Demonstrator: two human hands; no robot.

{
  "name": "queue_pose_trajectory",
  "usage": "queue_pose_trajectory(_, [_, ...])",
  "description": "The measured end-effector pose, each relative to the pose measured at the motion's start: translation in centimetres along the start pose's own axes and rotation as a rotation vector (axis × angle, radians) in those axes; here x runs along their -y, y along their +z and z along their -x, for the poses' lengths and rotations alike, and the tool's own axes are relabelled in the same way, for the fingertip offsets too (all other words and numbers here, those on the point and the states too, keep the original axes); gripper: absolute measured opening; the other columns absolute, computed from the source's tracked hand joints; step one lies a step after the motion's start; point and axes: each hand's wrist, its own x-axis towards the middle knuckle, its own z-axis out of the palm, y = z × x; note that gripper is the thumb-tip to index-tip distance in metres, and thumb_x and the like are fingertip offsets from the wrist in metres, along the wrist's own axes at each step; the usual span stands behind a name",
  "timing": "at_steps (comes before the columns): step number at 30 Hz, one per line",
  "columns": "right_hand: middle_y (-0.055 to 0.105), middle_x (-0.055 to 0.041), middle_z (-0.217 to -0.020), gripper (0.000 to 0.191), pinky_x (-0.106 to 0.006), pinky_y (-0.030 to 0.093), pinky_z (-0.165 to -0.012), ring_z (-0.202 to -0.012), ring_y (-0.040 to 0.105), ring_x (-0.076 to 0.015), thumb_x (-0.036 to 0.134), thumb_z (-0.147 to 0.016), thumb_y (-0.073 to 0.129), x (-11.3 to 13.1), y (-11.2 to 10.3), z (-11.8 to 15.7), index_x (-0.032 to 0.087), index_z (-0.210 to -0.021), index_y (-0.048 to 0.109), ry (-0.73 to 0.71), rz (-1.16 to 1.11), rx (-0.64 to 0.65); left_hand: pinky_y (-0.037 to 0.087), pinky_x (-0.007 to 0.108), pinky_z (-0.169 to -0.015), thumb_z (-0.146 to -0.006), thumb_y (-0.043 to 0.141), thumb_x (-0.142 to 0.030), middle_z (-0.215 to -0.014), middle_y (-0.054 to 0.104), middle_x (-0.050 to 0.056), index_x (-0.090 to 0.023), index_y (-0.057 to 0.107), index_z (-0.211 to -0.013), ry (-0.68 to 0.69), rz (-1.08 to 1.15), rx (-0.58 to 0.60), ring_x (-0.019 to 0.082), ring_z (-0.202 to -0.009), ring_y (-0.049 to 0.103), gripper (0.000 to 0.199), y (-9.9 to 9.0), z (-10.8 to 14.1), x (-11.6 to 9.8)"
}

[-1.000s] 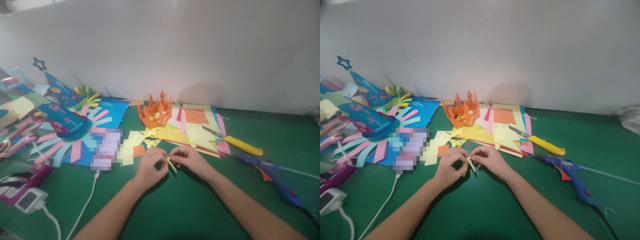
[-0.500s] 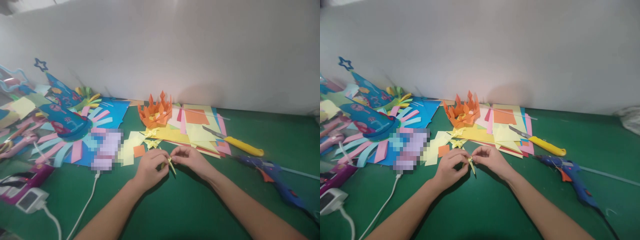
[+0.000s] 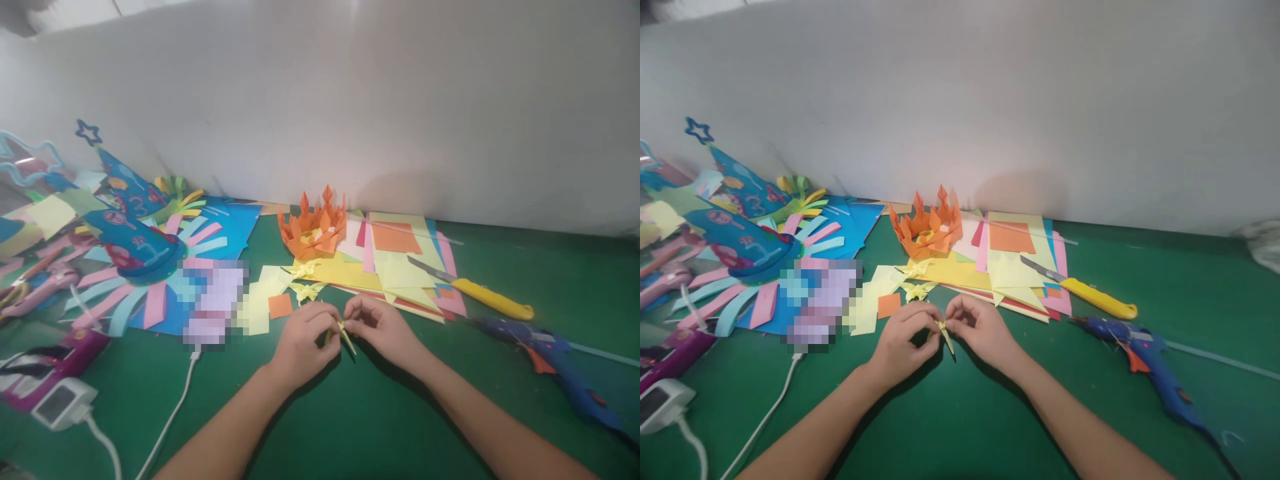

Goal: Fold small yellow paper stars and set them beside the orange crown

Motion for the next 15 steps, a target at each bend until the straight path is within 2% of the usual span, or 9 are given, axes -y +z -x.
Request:
queue_pose_trajectory(5, [0.06, 0.0002, -0.067, 0.024, -0.026, 0.045, -0.059, -0.06, 0.054, -0.0127, 0.038, -0.073, 0.064, -0.28, 0.06, -0.08, 0.017, -0.086, 0.064, 0.069, -0.006, -0.006, 0.048, 0.03, -0.071, -0.073, 0.053, -0.005, -0.079, 0.064, 0.003, -0.019, 0.05, -0.068, -0.018, 0.014, -0.056, 0.015, -0.078, 0.06, 0.015, -0.09, -0.08, -0.05])
queue_pose_trajectory(9, [0.062, -0.0004, -0.061, 0.022, -0.025, 0.044, -0.055, -0.055, 0.052, -0.0119, 0.037, -0.072, 0.063, -0.24, 0.07, -0.09, 0.016, -0.076, 0.069, 0.103, 0.042, -0.032, 0.049, 0.03, -0.07, -0.074, 0.054, -0.006, -0.079, 0.065, 0.003, -0.019, 0.052, -0.069, -0.03, 0.016, -0.073, 0.015, -0.078, 0.06, 0.014, -0.21, -0.08, -0.09])
queue_pose_trajectory(12, [0.064, -0.0008, -0.061, 0.02, -0.025, 0.045, -0.055, -0.055, 0.055, -0.0132, 0.036, -0.073, 0.063, -0.21, 0.13, 0.02, 0.018, -0.075, 0.071, 0.084, 0.087, -0.072, 0.049, 0.031, -0.07, -0.074, 0.053, -0.006, -0.079, 0.065, 0.003, -0.02, 0.052, -0.07, -0.03, 0.026, -0.071, 0.015, -0.078, 0.06, 0.014, -0.23, -0.12, -0.12])
queue_pose_trajectory(15, [0.069, -0.0021, -0.069, 0.017, -0.027, 0.047, -0.058, -0.061, 0.06, -0.0163, 0.033, -0.076, 0.061, -0.31, 0.12, 0.16, 0.021, -0.077, 0.072, 0.002, 0.198, -0.112, 0.05, 0.031, -0.069, -0.073, 0.053, -0.006, -0.079, 0.065, 0.004, -0.02, 0.052, -0.07, -0.052, 0.037, -0.076, 0.016, -0.077, 0.061, 0.014, -0.21, -0.18, -0.12])
